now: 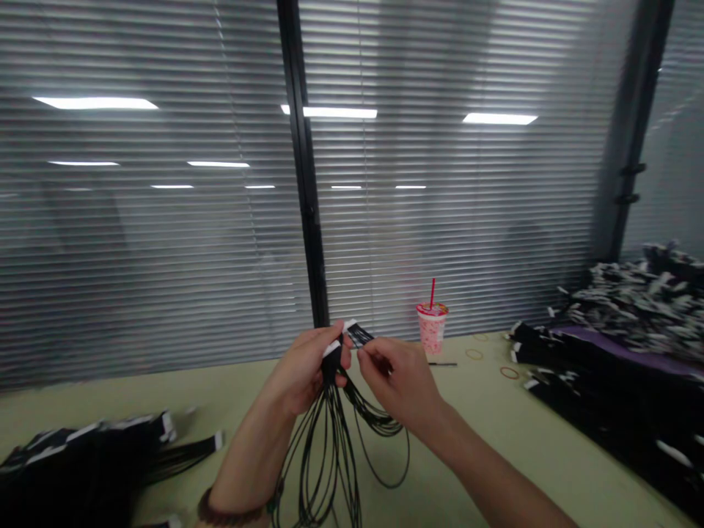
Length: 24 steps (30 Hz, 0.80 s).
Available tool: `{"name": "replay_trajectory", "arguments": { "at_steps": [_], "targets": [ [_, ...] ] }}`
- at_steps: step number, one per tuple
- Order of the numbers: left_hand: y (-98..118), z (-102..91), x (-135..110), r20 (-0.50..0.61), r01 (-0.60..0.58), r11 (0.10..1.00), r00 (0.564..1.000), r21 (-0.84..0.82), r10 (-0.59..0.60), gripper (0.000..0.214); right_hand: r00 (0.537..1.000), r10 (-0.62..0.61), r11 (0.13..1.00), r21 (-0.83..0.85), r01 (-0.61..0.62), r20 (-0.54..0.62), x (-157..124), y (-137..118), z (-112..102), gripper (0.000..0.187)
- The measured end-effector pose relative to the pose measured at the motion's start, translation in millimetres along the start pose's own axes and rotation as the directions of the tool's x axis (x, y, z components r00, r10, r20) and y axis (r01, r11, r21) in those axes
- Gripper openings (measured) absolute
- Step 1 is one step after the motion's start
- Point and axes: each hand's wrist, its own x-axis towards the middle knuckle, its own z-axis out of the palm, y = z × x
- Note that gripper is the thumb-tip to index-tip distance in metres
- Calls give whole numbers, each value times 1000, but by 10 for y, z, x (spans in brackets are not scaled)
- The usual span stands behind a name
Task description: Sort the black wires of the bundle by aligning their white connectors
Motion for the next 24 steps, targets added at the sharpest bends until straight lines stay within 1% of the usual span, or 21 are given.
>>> {"name": "replay_trajectory", "arguments": {
  "at_steps": [2, 8, 14, 19, 24],
  "targets": [
    [0, 2, 4, 0, -3, 1000, 1000, 9, 3, 25, 1000, -4, 1000, -11, 4, 2, 2, 0, -1, 17],
    [-16, 8, 7, 4, -13, 1000, 1000, -15, 13, 24, 999, 33, 999, -26, -33, -23, 10, -11, 3, 20],
    [-22, -2, 9, 28, -17, 1000, 999, 4, 17, 25, 998, 19, 999, -30, -21, -55, 15, -5, -12, 17],
    [-18, 2, 2, 34, -6, 1000, 999, 16, 5, 25, 998, 34, 998, -45, -37, -50, 21, -5, -20, 18],
    [-39, -13, 21, 31, -6, 1000, 999, 28, 5, 25, 998, -15, 996, -84, 10, -61, 21, 14, 3, 19]
  ]
}}
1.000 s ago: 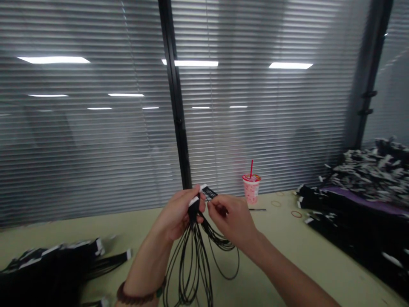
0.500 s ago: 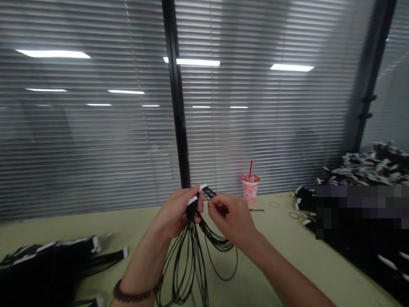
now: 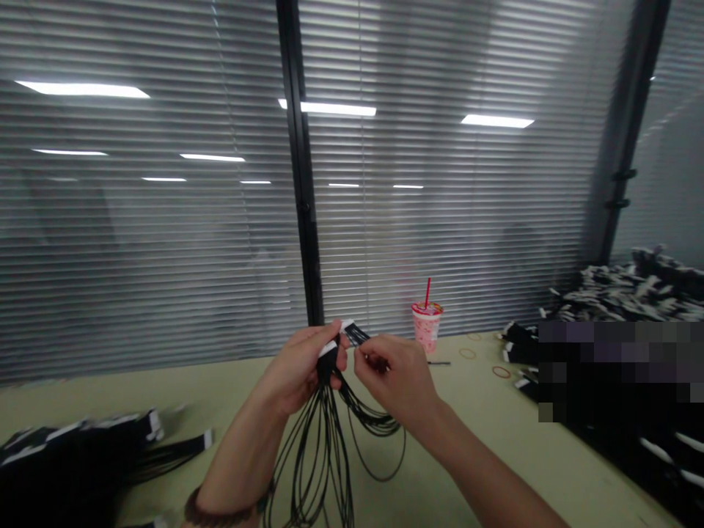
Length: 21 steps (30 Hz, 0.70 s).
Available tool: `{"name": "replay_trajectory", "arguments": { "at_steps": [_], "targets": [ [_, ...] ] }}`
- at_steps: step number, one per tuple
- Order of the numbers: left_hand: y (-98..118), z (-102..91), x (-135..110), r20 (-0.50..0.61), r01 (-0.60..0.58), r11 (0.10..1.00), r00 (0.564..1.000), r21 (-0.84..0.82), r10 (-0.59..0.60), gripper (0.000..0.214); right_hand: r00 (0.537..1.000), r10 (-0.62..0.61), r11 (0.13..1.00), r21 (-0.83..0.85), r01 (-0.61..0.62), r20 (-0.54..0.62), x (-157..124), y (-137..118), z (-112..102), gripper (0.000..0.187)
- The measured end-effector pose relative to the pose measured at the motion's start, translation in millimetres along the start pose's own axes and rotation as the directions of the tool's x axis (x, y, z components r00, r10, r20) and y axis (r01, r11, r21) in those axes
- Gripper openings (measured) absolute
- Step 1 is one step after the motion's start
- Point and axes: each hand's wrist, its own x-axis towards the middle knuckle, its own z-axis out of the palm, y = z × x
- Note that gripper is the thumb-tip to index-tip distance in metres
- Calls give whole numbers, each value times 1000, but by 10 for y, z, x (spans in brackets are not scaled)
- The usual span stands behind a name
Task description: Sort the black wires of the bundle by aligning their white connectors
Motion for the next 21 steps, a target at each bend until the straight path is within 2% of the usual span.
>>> {"name": "replay_trajectory", "arguments": {
  "at_steps": [5, 12, 21],
  "targets": [
    [-40, -18, 43, 42, -20, 999, 999, 28, 19, 27, 996, -63, 998, 4, 63, -60, -20, 25, 38, 18],
    [-31, -24, 22, 36, -23, 999, 999, 41, 22, 27, 991, -105, 994, 29, 107, -79, -10, 8, 42, 19],
    [-44, 6, 16, 105, -29, 999, 994, 45, 24, 30, 993, -44, 999, 6, 45, -108, -19, 6, 49, 18]
  ]
}}
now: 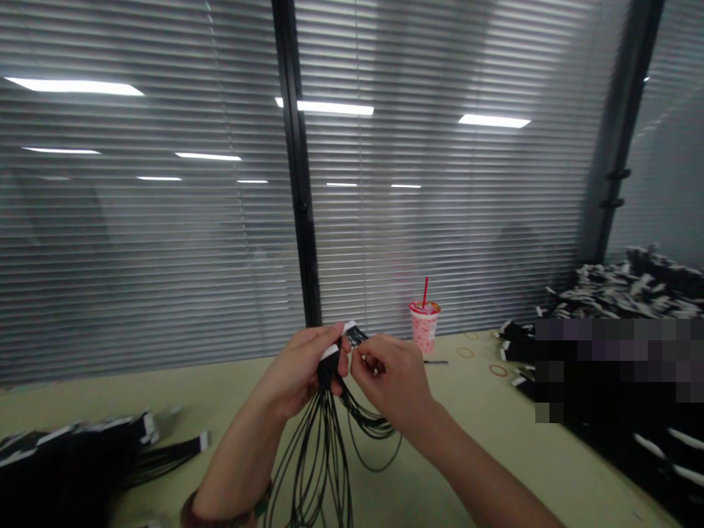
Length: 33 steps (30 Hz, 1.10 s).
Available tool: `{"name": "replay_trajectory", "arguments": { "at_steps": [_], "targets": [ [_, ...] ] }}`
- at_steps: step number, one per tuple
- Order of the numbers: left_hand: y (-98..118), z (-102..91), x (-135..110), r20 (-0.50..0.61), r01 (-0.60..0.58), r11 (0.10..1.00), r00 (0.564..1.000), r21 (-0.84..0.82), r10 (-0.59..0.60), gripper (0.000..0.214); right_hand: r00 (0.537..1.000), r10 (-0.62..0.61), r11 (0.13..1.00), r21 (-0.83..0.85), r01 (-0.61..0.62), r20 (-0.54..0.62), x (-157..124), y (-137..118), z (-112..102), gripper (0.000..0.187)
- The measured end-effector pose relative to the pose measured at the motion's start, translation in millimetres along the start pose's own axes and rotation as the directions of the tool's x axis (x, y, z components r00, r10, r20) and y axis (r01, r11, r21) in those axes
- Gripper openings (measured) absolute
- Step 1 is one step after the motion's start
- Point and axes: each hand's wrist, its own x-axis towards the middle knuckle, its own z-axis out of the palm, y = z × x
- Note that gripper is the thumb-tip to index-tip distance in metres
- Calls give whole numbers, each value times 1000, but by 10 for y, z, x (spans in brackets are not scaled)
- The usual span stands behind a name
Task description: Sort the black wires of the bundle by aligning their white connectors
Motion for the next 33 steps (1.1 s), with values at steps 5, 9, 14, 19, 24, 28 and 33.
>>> {"name": "replay_trajectory", "arguments": {
  "at_steps": [5, 9, 14, 19, 24, 28, 33],
  "targets": [
    [17, 36, -48, -4, -4, 1000, 1000, -6, 4, 31, 999, -34, 999, -7, 34, -3, -22, 29, 23, 20],
    [60, 83, -97, 9, -15, 1000, 1000, 9, 15, 32, 993, -117, 993, -15, 117, -31, -56, 59, 58, 24],
    [87, 105, -120, 15, -22, 1000, 1000, 19, 22, 32, 990, -118, 992, -45, 115, -71, -57, 61, 78, 21],
    [78, 115, -118, 4, -36, 999, 999, 27, 36, 33, 1000, -24, 999, -26, 23, -7, -45, 52, 53, 15],
    [71, 110, -117, 18, -3, 999, 1000, 45, 3, 34, 998, -54, 998, 18, 54, -20, -50, 46, 37, 19],
    [48, 81, -102, 48, 5, 998, 999, 62, -8, 35, 999, -50, 999, 17, 50, -4, -44, 38, 35, 19],
    [45, 60, -92, 59, 16, 996, 998, 85, -21, 35, 999, -35, 999, 2, 35, 31, -48, 26, 28, 18]
  ]
}}
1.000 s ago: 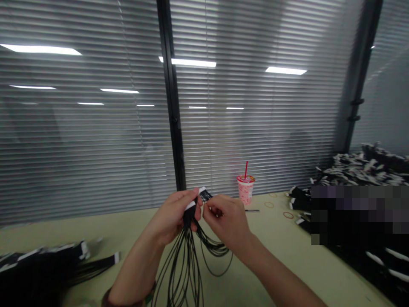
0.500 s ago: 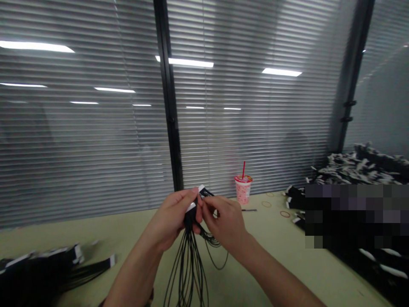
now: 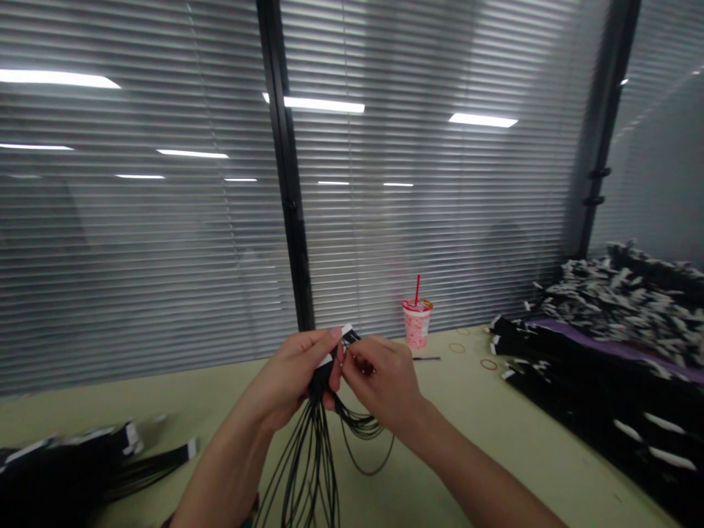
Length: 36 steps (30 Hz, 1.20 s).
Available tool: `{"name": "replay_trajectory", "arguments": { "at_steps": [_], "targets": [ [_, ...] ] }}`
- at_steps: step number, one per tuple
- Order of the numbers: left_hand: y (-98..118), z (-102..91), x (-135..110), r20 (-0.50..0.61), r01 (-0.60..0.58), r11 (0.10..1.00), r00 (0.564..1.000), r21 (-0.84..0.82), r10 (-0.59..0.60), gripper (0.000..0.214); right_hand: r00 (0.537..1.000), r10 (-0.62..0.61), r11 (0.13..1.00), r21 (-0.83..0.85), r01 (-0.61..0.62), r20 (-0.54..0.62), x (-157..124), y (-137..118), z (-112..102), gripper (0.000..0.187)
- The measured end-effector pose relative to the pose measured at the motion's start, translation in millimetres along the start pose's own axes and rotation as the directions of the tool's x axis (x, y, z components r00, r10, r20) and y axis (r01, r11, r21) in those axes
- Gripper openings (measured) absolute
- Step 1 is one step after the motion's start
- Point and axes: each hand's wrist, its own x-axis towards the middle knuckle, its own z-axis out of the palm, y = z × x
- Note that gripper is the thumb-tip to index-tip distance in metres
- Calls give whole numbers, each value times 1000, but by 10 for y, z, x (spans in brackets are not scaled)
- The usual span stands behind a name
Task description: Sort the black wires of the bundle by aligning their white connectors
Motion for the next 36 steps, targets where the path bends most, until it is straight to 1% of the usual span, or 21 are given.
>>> {"name": "replay_trajectory", "arguments": {
  "at_steps": [5, 8, 11, 15, 17, 21, 25, 29, 32, 36],
  "targets": [
    [34, 14, -13, 7, -2, 1000, 1000, 21, 2, 34, 1000, 15, 999, 29, -15, 12, -14, -4, -3, 19],
    [39, 14, -27, 12, -3, 1000, 1000, 23, 3, 34, 999, 28, 998, 62, -29, 18, -2, -7, -17, 17],
    [28, 10, -32, -4, -24, 999, 1000, 26, 24, 34, 997, 64, 994, 86, -67, 34, 23, -20, -36, 14],
    [20, 26, -29, -25, -50, 997, 998, 62, 51, 34, 990, 135, 984, 108, -138, 39, 42, -39, -48, 16],
    [22, 42, -33, -33, -59, 993, 998, 101, 62, 35, 988, 149, 981, 123, -152, 35, 41, -45, -51, 18],
    [32, 61, -51, -31, -87, 981, 995, 174, 94, 35, 993, 116, 985, 129, -116, 6, 30, -48, -55, 20],
    [32, 60, -54, -25, -96, 977, 994, 191, 103, 33, 996, 91, 987, 131, -92, 8, 16, -42, -39, 20],
    [24, 64, -43, -32, -91, 974, 994, 208, 100, 33, 995, 95, 990, 108, -94, -10, 12, -36, -16, 19],
    [18, 67, -35, -45, -79, 981, 995, 175, 88, 33, 994, 110, 988, 108, -108, -16, 21, -35, -13, 18],
    [20, 43, -29, -45, -69, 997, 996, 44, 71, 33, 990, 144, 986, 90, -142, -8, 57, -27, -43, 12]
  ]
}}
